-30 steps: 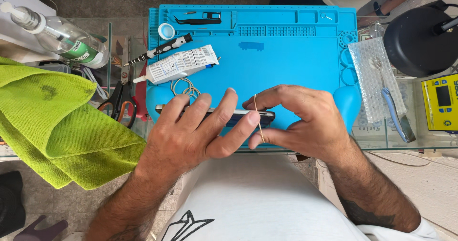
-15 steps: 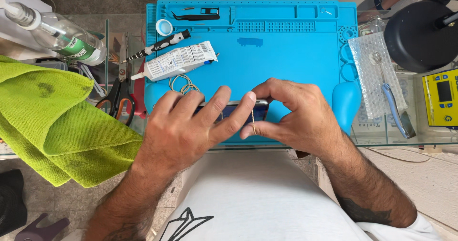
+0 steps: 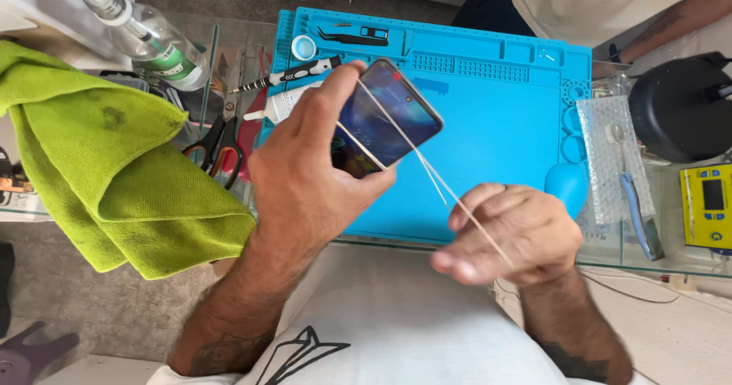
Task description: The person secures a smartphone with multiple rubber bands. They stretch and wrap the bands around the phone's length and width, creating a crisscross pattern to hold the device together.
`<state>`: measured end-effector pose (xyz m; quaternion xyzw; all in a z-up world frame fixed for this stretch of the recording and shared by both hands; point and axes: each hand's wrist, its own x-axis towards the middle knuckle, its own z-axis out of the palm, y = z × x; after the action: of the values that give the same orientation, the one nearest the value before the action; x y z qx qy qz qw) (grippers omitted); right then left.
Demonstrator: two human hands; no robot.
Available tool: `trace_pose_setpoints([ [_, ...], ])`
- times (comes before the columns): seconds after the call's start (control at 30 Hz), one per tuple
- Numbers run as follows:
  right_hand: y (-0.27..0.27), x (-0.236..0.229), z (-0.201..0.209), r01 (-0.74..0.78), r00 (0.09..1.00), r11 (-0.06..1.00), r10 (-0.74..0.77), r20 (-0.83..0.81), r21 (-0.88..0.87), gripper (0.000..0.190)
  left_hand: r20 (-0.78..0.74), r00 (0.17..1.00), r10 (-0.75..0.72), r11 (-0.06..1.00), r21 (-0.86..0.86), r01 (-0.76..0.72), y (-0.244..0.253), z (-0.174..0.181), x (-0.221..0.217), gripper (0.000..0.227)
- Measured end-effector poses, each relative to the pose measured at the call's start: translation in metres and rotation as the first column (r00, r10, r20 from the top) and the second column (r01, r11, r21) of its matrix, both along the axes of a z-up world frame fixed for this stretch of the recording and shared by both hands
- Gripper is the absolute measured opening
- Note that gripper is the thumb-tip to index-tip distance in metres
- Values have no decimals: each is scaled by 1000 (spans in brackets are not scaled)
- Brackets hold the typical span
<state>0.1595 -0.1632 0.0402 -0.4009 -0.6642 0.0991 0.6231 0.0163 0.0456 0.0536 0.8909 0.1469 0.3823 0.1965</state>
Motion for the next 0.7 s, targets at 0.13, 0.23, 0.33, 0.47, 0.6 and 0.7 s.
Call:
trace_pose_setpoints([
  [0.13, -20, 3, -82, 46, 906, 927, 117, -406, 372, 51, -58, 998, -11, 996, -90, 5, -24, 13, 11, 99],
  [0.23, -27, 18, -94, 173, 958, 786, 5, -286, 593, 102, -44, 999, -7, 996, -94, 3, -33, 25, 19, 109],
  [0.33, 7, -3, -16, 798, 568, 538, -822, -39, 272, 88, -15, 988, 152, 988, 13, -152, -33, 33, 27, 107],
  [0.47, 12, -23, 47, 886, 462, 451, -847, 261, -107, 92, 21, 984, 176, 957, 233, -176, -22, 20, 36, 99],
  [0.6, 3, 8, 57, 720, 671, 545, -705, 230, -430, 89, 82, 995, 65, 841, 532, -99, -10, 11, 43, 65],
  [0.7, -8, 29, 56, 557, 793, 610, -592, 142, -564, 77, 25, 997, -68, 710, 704, 31, 1, 27, 34, 40],
])
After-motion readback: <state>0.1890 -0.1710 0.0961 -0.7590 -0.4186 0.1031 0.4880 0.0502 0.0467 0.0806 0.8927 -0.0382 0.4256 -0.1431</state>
